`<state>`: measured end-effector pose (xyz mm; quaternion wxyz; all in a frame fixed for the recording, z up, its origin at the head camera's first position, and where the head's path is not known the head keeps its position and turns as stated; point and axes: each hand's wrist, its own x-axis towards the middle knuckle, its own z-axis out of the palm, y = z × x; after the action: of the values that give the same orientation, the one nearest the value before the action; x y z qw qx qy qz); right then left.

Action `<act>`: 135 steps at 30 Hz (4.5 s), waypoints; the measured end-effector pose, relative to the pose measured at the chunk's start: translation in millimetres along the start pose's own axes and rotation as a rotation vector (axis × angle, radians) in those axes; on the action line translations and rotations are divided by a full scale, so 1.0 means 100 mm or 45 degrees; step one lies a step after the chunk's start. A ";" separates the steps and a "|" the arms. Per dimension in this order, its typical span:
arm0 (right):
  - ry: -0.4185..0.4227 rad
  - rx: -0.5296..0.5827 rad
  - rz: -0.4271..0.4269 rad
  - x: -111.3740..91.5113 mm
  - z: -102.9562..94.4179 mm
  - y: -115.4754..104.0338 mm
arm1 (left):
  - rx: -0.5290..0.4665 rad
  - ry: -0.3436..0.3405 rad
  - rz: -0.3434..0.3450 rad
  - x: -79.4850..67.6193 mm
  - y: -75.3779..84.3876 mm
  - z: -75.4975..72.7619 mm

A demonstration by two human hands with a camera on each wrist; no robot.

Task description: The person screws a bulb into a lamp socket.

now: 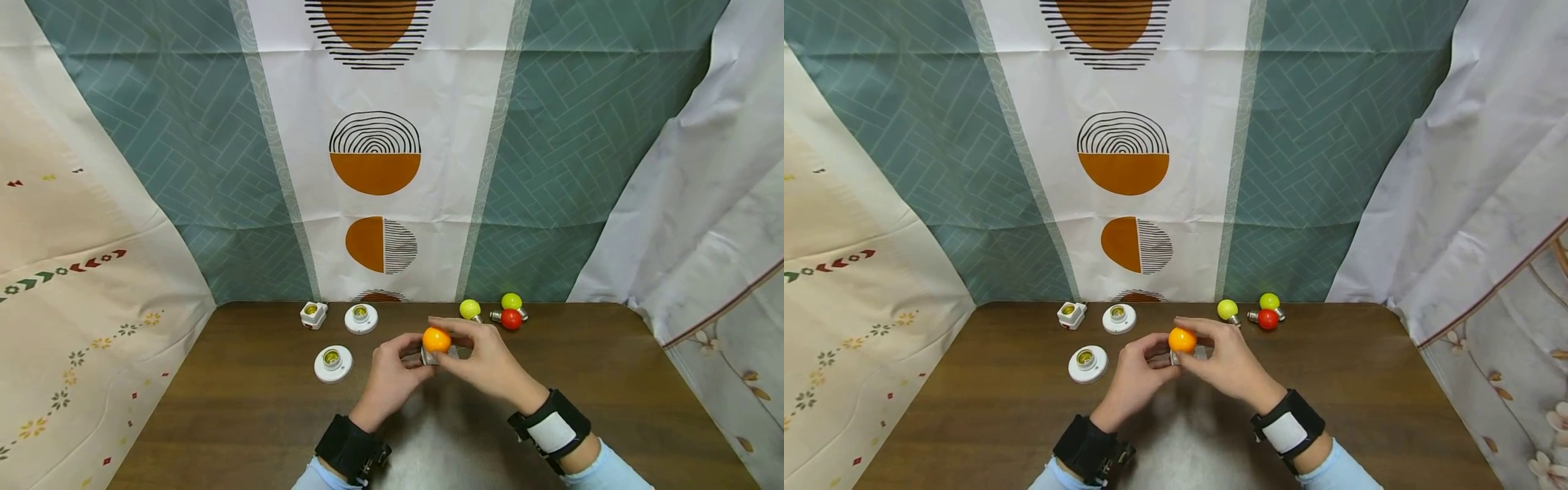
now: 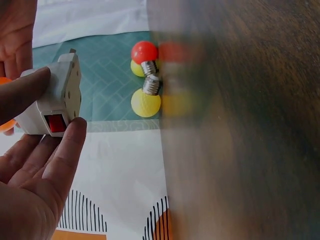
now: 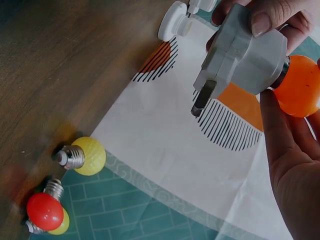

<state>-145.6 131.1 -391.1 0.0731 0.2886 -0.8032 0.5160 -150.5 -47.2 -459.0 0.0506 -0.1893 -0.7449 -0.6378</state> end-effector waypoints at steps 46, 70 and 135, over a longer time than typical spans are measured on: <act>0.076 -0.118 -0.024 -0.03 -0.01 0.12 | 0.000 0.014 0.025 -0.02 0.03 0.00; 0.068 -0.084 -0.028 -0.03 -0.02 0.15 | -0.022 0.007 -0.018 -0.02 0.04 0.00; 0.099 -0.007 0.026 -0.02 0.01 0.11 | 0.018 0.010 0.008 -0.02 0.03 0.01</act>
<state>-149.9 134.7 -401.3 0.0999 0.2599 -0.8041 0.5253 -147.2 -46.9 -457.3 0.0568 -0.1887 -0.7487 -0.6330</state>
